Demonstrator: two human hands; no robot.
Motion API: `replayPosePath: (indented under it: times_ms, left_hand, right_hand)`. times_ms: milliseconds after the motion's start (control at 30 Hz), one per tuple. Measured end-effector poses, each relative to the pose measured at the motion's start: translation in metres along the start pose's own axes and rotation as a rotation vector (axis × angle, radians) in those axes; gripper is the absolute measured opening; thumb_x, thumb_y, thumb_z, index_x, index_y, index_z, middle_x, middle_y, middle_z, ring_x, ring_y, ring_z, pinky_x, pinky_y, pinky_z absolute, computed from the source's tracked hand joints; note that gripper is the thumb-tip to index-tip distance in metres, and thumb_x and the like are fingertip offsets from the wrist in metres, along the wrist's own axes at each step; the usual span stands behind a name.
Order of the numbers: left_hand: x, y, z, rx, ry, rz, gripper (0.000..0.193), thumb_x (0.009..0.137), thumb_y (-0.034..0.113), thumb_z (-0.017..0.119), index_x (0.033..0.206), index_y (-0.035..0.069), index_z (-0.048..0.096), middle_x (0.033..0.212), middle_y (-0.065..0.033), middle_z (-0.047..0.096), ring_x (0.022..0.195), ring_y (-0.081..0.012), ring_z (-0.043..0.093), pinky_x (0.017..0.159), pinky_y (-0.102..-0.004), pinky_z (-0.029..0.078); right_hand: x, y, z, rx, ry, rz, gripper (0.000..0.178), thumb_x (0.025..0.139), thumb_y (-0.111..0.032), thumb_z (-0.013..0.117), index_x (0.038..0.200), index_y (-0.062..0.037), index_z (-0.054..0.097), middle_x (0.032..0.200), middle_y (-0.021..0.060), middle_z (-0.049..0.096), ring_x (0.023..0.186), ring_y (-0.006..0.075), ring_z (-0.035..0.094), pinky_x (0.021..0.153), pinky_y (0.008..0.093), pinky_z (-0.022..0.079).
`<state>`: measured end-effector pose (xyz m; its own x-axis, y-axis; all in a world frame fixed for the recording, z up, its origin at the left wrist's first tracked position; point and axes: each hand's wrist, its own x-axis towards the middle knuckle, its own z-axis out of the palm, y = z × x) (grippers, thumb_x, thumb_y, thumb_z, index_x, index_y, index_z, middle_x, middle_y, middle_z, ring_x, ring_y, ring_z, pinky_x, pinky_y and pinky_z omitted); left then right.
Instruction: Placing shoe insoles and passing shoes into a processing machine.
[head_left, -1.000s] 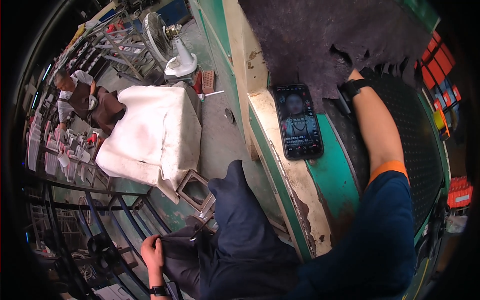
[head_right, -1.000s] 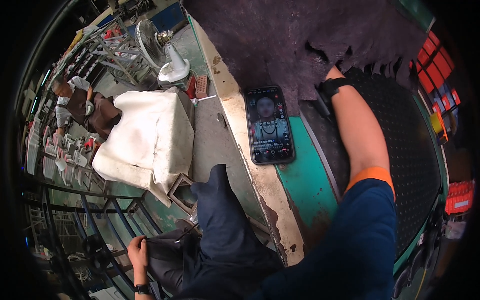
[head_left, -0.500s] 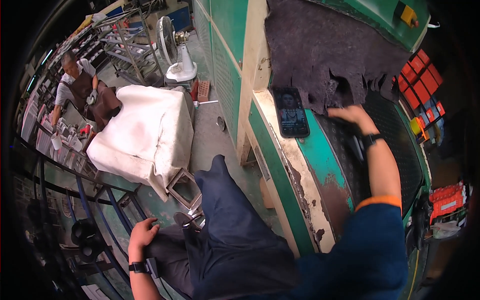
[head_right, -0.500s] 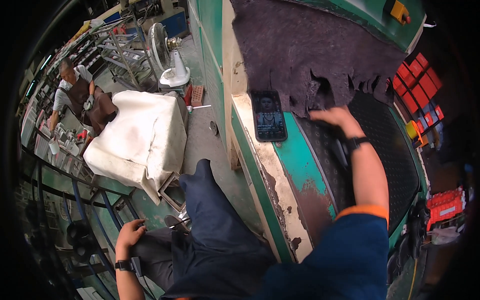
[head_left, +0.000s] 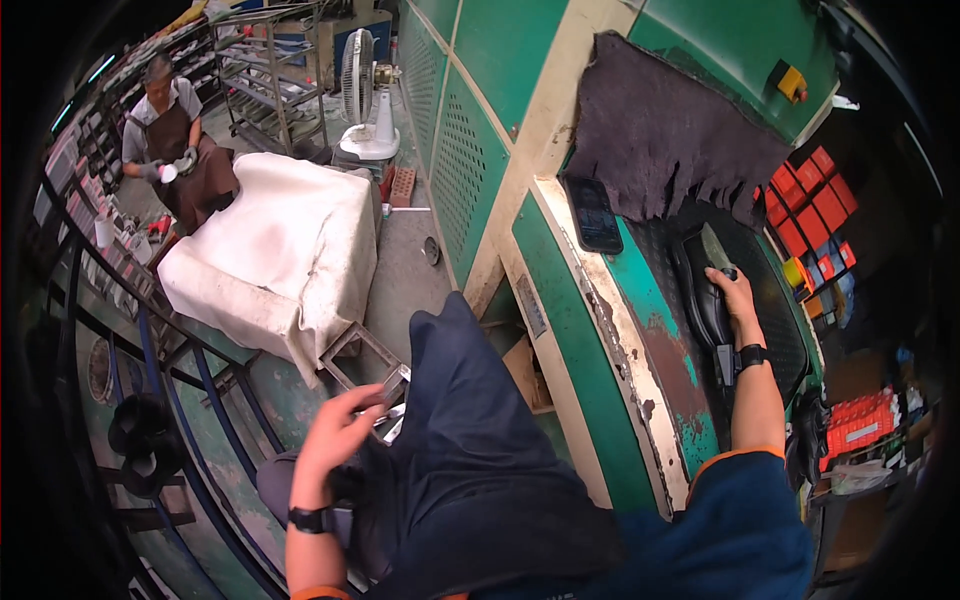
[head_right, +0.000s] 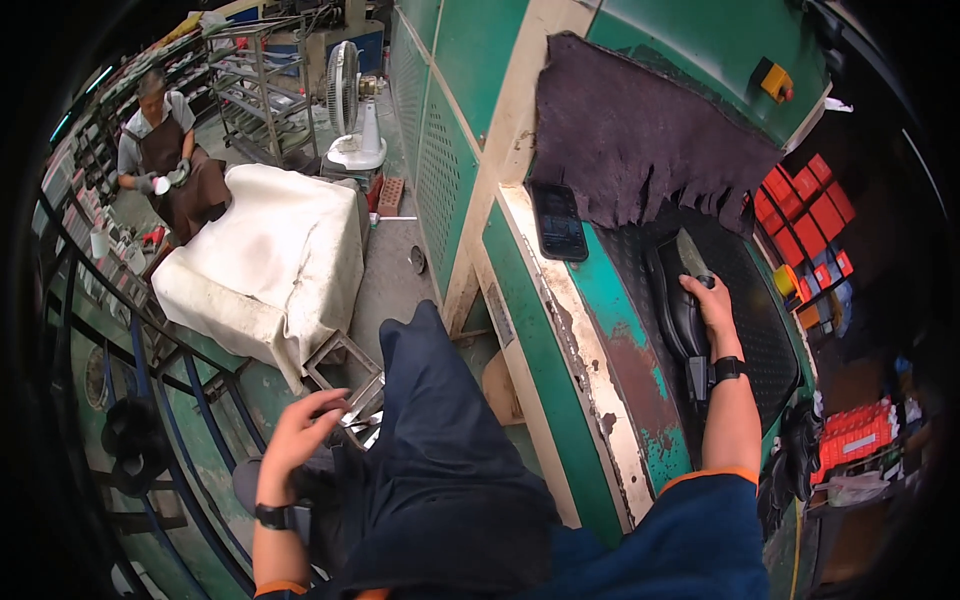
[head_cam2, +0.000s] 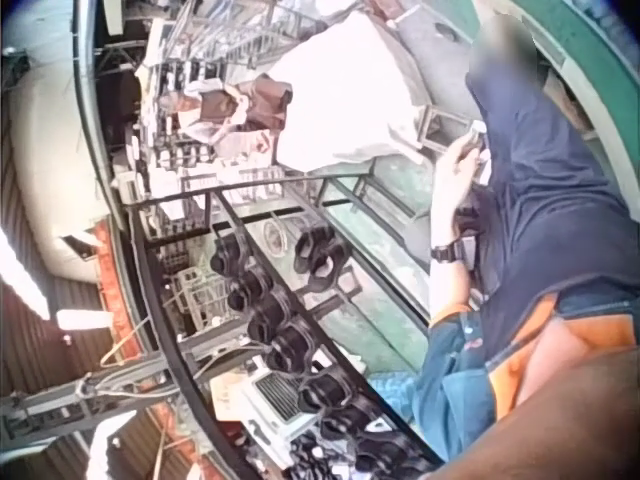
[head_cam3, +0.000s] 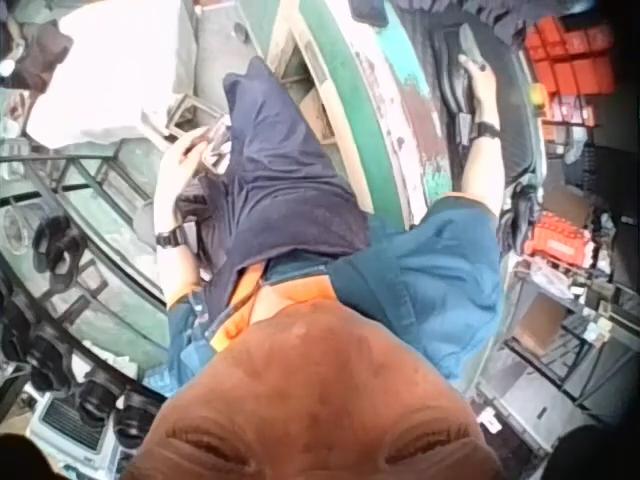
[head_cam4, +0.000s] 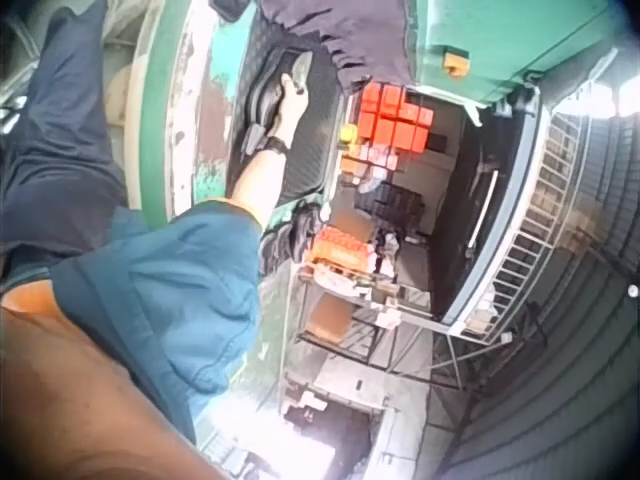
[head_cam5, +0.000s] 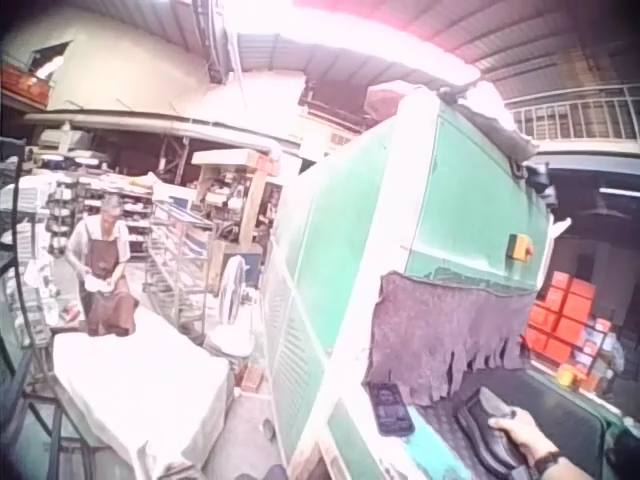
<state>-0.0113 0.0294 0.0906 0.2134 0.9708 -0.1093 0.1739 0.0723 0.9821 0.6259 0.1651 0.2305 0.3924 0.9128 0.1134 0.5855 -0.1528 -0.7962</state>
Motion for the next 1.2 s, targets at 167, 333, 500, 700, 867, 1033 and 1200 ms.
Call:
replayPosePath:
  times_ms: [167, 333, 500, 700, 867, 1033, 1200]
  left_hand:
    - [0.024, 0.042, 0.060, -0.214, -0.325, 0.218, 0.048, 0.096, 0.011, 0.059, 0.142, 0.004, 0.048, 0.129, -0.0140, 0.060, 0.117, -0.0217, 0.060, 0.099, -0.0328, 0.046]
    - [0.040, 0.079, 0.089, -0.774, -0.477, 0.215, 0.084, 0.093, 0.040, 0.061, 0.157, 0.012, 0.013, 0.152, -0.0192, 0.035, 0.133, -0.0284, 0.047, 0.107, -0.0390, 0.040]
    - [0.006, 0.077, 0.093, -1.113, -0.434, 0.181, 0.084, 0.093, 0.035, 0.056, 0.159, 0.019, 0.005, 0.159, -0.0137, 0.026, 0.139, -0.0284, 0.039, 0.112, -0.0421, 0.034]
    - [-0.051, -0.043, 0.091, -1.417, 0.074, -0.296, 0.061, 0.092, 0.034, 0.043, 0.141, -0.002, 0.045, 0.137, -0.0173, 0.056, 0.119, -0.0329, 0.059, 0.104, -0.0447, 0.046]
    - [-0.074, -0.074, 0.083, -1.476, 0.277, -0.415, 0.049, 0.093, 0.030, 0.044, 0.134, 0.005, 0.055, 0.127, -0.0152, 0.063, 0.110, -0.0315, 0.064, 0.098, -0.0453, 0.051]
    - [-0.094, -0.062, 0.085, -1.195, 0.339, -0.407, 0.071, 0.095, 0.026, 0.046, 0.158, 0.018, 0.014, 0.154, -0.0148, 0.036, 0.134, -0.0319, 0.046, 0.108, -0.0442, 0.042]
    - [-0.055, -0.074, 0.050, -0.688, 0.508, -0.439, 0.075, 0.096, 0.033, 0.051, 0.158, 0.017, 0.011, 0.162, -0.0157, 0.016, 0.149, -0.0289, 0.018, 0.119, -0.0450, 0.013]
  right_hand:
    - [-0.047, -0.056, -0.015, 0.985, -0.119, 0.195, 0.047, 0.085, -0.037, 0.071, 0.114, -0.0016, 0.063, 0.102, 0.0099, 0.070, 0.090, 0.0189, 0.068, 0.079, 0.0322, 0.056]
    - [-0.143, -0.174, 0.098, 0.856, -0.157, -0.322, 0.060, 0.098, -0.053, 0.045, 0.130, -0.0041, 0.057, 0.124, 0.0150, 0.064, 0.106, 0.0260, 0.066, 0.090, 0.0366, 0.055]
    - [-0.163, -0.175, 0.228, 1.268, -0.630, -0.187, 0.051, 0.097, -0.042, 0.045, 0.124, -0.0022, 0.061, 0.117, 0.0152, 0.066, 0.104, 0.0240, 0.065, 0.095, 0.0385, 0.050]
    - [-0.196, -0.082, 0.412, 1.011, -0.950, 0.711, 0.017, 0.089, -0.016, 0.061, 0.096, -0.0020, 0.068, 0.083, 0.0068, 0.068, 0.070, 0.0186, 0.065, 0.066, 0.0331, 0.055]
    - [-0.234, -0.053, 0.464, 0.937, -1.036, 0.761, 0.015, 0.091, -0.015, 0.061, 0.093, -0.0014, 0.068, 0.083, 0.0067, 0.068, 0.071, 0.0176, 0.066, 0.065, 0.0321, 0.055]
    - [-0.249, -0.049, 0.460, 1.077, -1.156, 0.738, 0.017, 0.094, -0.018, 0.061, 0.098, -0.0028, 0.067, 0.089, 0.0051, 0.068, 0.078, 0.0156, 0.066, 0.072, 0.0287, 0.054]
    - [-0.242, -0.065, 0.462, 0.894, -1.264, 0.561, 0.020, 0.095, -0.021, 0.060, 0.100, -0.0046, 0.070, 0.094, 0.0023, 0.068, 0.083, 0.0099, 0.063, 0.075, 0.0230, 0.049]
